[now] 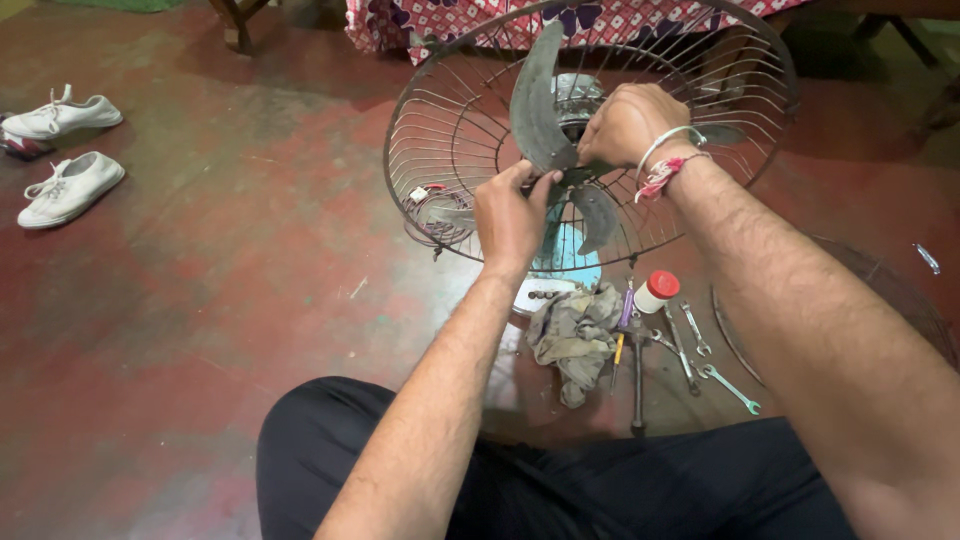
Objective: The person sits on the floor servicing a pedestal fan. They use a screwdriver to loosen and tighten the blade mounting nut at the fan hub, steady the blades by hand, and wipe the blades and hub area with a cloth, with wrenches and a small bottle lying nearby.
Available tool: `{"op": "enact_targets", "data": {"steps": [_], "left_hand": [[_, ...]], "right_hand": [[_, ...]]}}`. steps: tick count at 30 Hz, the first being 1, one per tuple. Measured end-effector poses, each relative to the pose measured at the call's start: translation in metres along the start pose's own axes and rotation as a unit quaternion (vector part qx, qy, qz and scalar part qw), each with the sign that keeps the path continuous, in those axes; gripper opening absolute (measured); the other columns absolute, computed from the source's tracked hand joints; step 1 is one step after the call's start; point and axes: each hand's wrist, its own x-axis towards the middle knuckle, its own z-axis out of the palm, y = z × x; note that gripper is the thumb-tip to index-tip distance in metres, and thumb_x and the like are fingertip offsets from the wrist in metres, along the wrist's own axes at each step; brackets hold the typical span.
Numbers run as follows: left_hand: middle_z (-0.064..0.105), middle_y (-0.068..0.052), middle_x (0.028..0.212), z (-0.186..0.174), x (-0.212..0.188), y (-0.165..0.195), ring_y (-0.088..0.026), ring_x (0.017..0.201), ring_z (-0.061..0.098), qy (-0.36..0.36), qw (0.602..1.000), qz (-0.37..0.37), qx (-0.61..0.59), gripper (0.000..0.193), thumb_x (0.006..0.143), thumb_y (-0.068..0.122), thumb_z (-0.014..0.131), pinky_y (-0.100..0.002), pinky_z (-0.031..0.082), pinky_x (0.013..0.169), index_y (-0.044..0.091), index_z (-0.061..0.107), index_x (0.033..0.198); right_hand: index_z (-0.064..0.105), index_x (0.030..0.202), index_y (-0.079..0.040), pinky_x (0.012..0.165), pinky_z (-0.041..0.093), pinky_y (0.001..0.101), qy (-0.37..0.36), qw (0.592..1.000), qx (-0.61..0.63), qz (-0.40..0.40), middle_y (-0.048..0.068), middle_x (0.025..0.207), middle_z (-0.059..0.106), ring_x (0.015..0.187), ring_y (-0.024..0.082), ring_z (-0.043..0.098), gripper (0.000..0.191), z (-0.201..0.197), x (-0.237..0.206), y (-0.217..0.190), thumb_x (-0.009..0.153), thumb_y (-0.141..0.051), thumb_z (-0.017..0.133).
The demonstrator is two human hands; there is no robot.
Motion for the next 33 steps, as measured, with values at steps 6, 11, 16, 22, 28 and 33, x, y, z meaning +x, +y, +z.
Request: {"op": "enact_targets", "data": {"steps": [6, 11, 16, 22, 28, 33], "left_hand": [[0.074, -0.016, 0.08, 0.001, 0.001, -0.001, -0.035, 0.076, 0.073, -0.004, 1.0, -0.004, 0.014, 0.021, 0.084, 0.022, 0.082, -0.042, 0.053, 0.065, 0.003, 0.074, 0.086], [0.074, -0.016, 0.081, 0.0, 0.0, 0.0, -0.036, 0.077, 0.073, 0.001, 1.0, -0.002, 0.02, 0.02, 0.083, 0.022, 0.082, -0.042, 0.053, 0.066, 0.004, 0.074, 0.087], [0.074, -0.016, 0.083, 0.0, 0.001, 0.0, -0.036, 0.078, 0.072, 0.003, 1.0, 0.014, 0.024, 0.02, 0.084, 0.022, 0.082, -0.043, 0.053, 0.067, 0.004, 0.074, 0.088], [0.074, -0.016, 0.081, 0.001, 0.001, -0.001, -0.036, 0.076, 0.072, -0.005, 1.0, 0.007, 0.025, 0.022, 0.083, 0.023, 0.082, -0.043, 0.053, 0.066, 0.004, 0.074, 0.086], [0.074, -0.016, 0.08, 0.001, 0.0, -0.002, -0.035, 0.075, 0.073, -0.005, 1.0, -0.006, 0.023, 0.022, 0.083, 0.023, 0.083, -0.042, 0.053, 0.066, 0.003, 0.074, 0.086], [0.074, -0.017, 0.082, -0.001, 0.001, -0.001, -0.034, 0.077, 0.074, -0.014, 1.0, -0.011, 0.016, 0.022, 0.084, 0.022, 0.082, -0.041, 0.055, 0.067, 0.002, 0.074, 0.088]], "right_hand": [[0.084, 0.087, -0.031, 0.078, 0.058, 0.0435, -0.022, 1.0, -0.011, -0.005, 0.0, 0.088, 0.077, 0.085, 0.029, 0.073, 0.019, -0.005, 0.003, -0.001, 0.072, -0.043, 0.084], [0.084, 0.087, -0.03, 0.079, 0.059, 0.0425, -0.059, 0.998, 0.008, 0.012, 0.0, 0.088, 0.078, 0.085, 0.027, 0.074, 0.02, -0.007, 0.003, 0.0, 0.071, -0.041, 0.082], [0.085, 0.086, -0.03, 0.079, 0.057, 0.0442, -0.006, 1.0, 0.002, 0.015, 0.0, 0.089, 0.078, 0.088, 0.028, 0.073, 0.017, -0.002, -0.002, -0.002, 0.072, -0.04, 0.082], [0.084, 0.083, -0.031, 0.077, 0.057, 0.0443, -0.024, 1.0, 0.001, 0.001, -0.002, 0.087, 0.077, 0.087, 0.027, 0.072, 0.015, -0.004, 0.0, 0.0, 0.072, -0.04, 0.083], [0.084, 0.084, -0.03, 0.076, 0.057, 0.0431, -0.013, 1.0, -0.013, -0.005, -0.001, 0.085, 0.077, 0.085, 0.026, 0.072, 0.017, -0.006, -0.003, -0.003, 0.073, -0.043, 0.084], [0.084, 0.09, -0.032, 0.075, 0.057, 0.0428, -0.012, 1.0, -0.004, -0.004, -0.003, 0.086, 0.077, 0.086, 0.024, 0.073, 0.02, -0.007, -0.008, -0.005, 0.072, -0.043, 0.085]]}}
